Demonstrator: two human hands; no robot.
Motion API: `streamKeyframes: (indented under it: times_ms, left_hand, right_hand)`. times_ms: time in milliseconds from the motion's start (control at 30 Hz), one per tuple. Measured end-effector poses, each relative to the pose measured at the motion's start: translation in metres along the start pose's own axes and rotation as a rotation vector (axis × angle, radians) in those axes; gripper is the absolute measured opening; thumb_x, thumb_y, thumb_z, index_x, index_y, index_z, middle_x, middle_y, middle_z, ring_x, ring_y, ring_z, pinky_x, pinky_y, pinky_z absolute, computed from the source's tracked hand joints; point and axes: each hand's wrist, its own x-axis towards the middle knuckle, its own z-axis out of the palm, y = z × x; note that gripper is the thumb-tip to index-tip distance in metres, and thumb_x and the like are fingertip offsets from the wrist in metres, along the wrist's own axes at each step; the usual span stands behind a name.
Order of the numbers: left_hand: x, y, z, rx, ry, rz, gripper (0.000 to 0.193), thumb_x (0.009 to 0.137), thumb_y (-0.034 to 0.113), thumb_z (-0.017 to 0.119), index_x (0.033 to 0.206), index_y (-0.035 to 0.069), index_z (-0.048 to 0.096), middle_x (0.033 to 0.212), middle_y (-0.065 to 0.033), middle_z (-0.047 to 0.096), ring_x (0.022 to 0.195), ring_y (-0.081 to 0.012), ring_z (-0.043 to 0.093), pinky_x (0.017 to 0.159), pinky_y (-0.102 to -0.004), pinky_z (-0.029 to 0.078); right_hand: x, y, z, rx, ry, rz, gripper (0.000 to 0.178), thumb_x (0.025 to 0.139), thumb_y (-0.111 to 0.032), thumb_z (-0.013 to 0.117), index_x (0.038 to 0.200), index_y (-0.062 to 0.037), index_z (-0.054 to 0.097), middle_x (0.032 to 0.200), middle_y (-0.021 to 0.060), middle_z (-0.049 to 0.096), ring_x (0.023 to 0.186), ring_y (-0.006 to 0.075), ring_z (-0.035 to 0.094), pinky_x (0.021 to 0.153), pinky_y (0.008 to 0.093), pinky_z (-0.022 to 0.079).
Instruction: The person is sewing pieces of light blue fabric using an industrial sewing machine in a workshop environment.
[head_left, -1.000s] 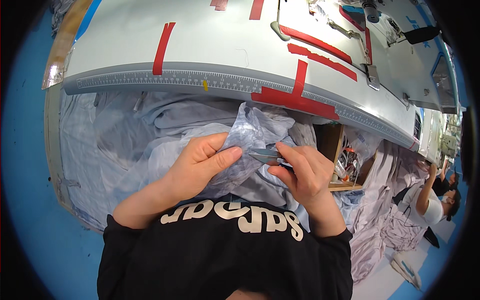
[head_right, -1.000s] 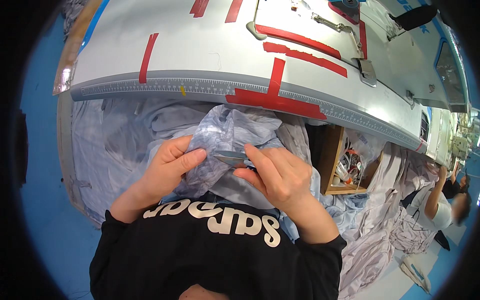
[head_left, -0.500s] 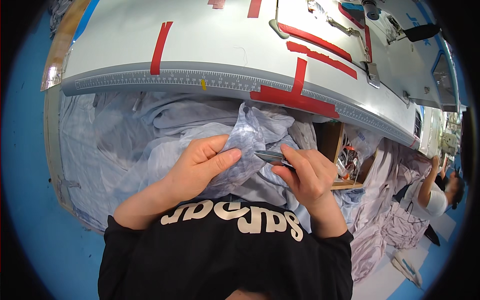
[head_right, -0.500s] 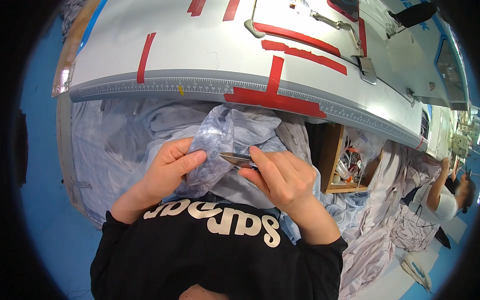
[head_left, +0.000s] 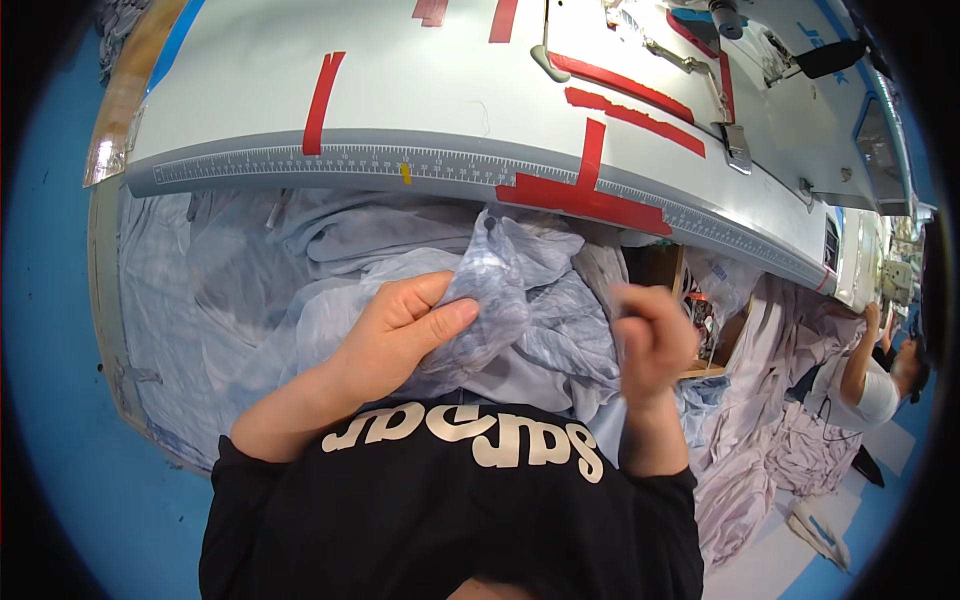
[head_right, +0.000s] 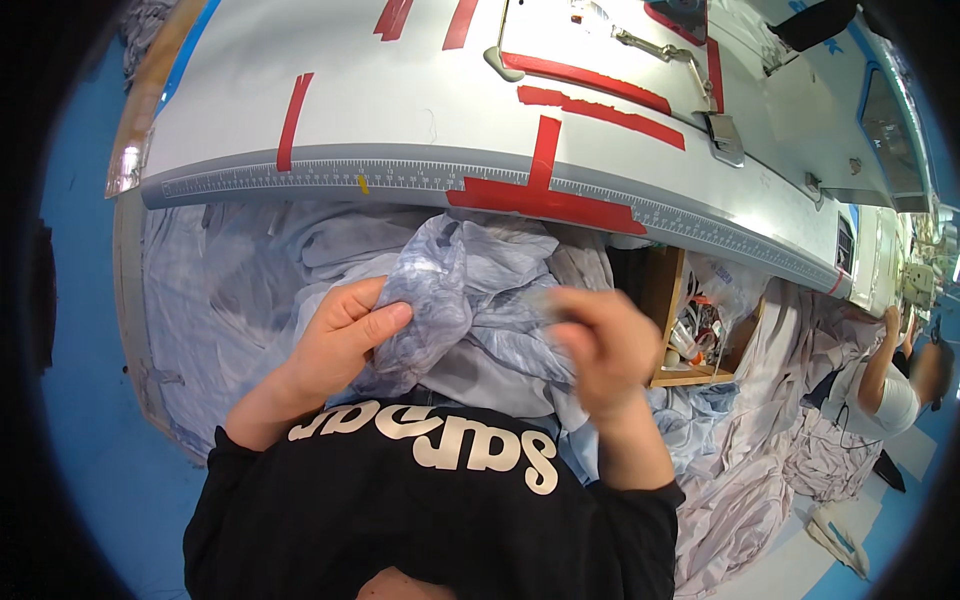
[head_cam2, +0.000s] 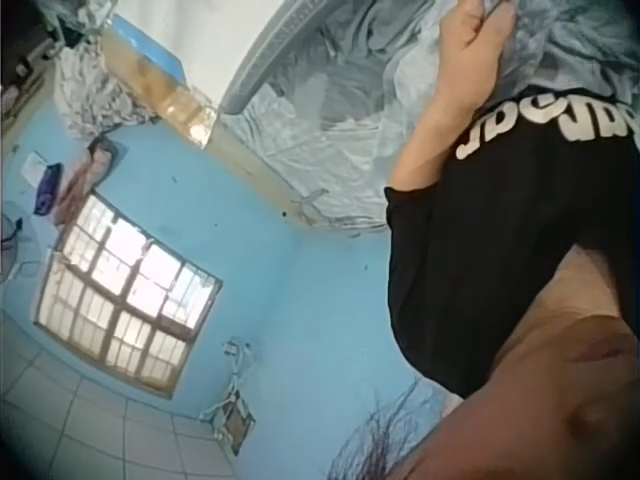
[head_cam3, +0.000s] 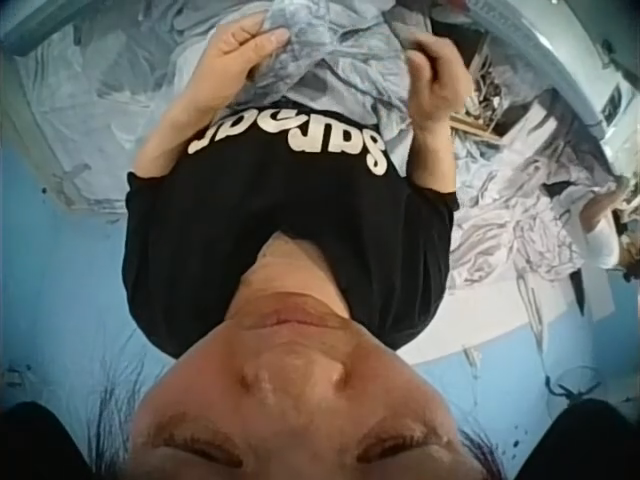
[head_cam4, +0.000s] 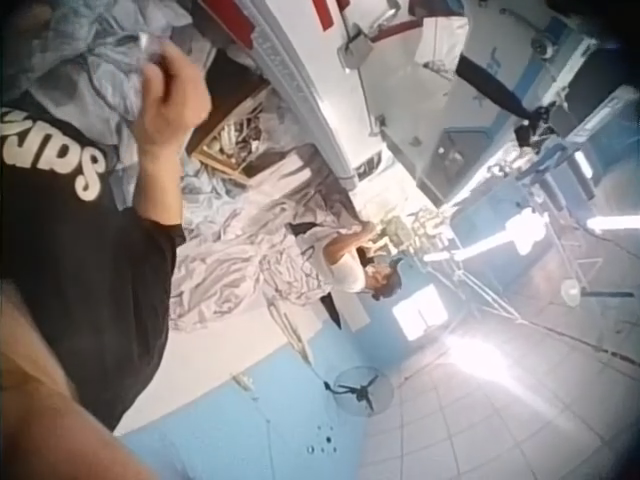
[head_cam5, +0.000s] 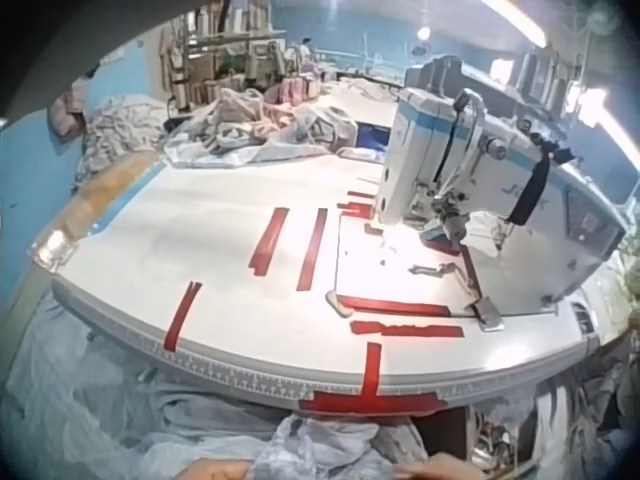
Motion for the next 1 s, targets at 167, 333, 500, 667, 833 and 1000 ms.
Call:
streamKeyframes:
  times_ms: [167,333,500,667,833,1000]
  left_hand:
    - [-0.005,0.016,0.003,0.313,0.104,0.187,0.018,0.094,0.014,0.062,0.104,0.0,0.068,0.108,-0.0041,0.063,0.089,-0.007,0.056,0.078,-0.0234,0.046]
    - [0.01,0.034,0.001,0.631,0.197,0.828,0.014,0.088,0.012,0.069,0.093,-0.001,0.071,0.122,-0.009,0.058,0.103,-0.0168,0.056,0.093,-0.0304,0.044]
    - [0.012,0.077,-0.01,0.719,0.133,0.81,0.027,0.095,0.025,0.061,0.104,0.0,0.066,0.11,-0.0075,0.062,0.105,-0.0197,0.056,0.105,-0.0346,0.038]
    - [0.014,0.123,0.013,0.696,-0.071,0.942,0.025,0.094,0.008,0.043,0.11,-0.003,0.059,0.111,-0.0095,0.059,0.099,-0.0166,0.057,0.091,-0.0287,0.042]
    - [0.019,0.142,0.025,0.979,0.007,1.009,0.032,0.086,-0.006,0.044,0.115,-0.006,0.058,0.119,-0.0103,0.056,0.103,-0.0132,0.056,0.085,-0.0224,0.045]
    - [0.007,0.149,-0.035,0.39,0.25,0.896,0.033,0.083,-0.006,0.065,0.115,-0.004,0.06,0.105,-0.0028,0.062,0.095,-0.0094,0.059,0.084,-0.0212,0.047]
  right_hand:
    - [-0.076,0.129,-0.078,-0.22,0.467,0.517,0.029,0.095,-0.026,0.061,0.106,0.0006,0.063,0.082,0.0046,0.061,0.074,0.0126,0.056,0.068,0.0261,0.045]
    - [-0.189,0.243,-0.116,-0.934,0.281,0.556,0.036,0.088,-0.027,0.069,0.109,0.001,0.063,0.094,0.0169,0.067,0.088,0.0368,0.064,0.079,0.043,0.05]
    - [-0.081,0.142,-0.06,-0.488,0.287,0.435,0.027,0.091,-0.014,0.061,0.115,-0.002,0.063,0.108,0.0143,0.066,0.098,0.0257,0.064,0.085,0.0312,0.049]
    - [-0.013,-0.071,0.047,0.101,-0.183,-0.156,0.056,0.072,-0.027,0.081,0.118,-0.0017,0.062,0.099,0.0146,0.068,0.084,0.0301,0.068,0.075,0.0372,0.054]
    - [0.008,-0.02,0.138,-0.079,-0.285,-0.045,0.062,0.075,-0.021,0.075,0.129,0.0002,0.052,0.112,0.0208,0.061,0.092,0.0351,0.063,0.08,0.0399,0.052]
    - [0.001,-0.024,0.014,1.21,-0.899,-0.048,0.051,0.081,-0.015,0.066,0.124,0.0098,0.057,0.133,0.0202,0.054,0.132,0.0272,0.044,0.11,0.0356,0.03]
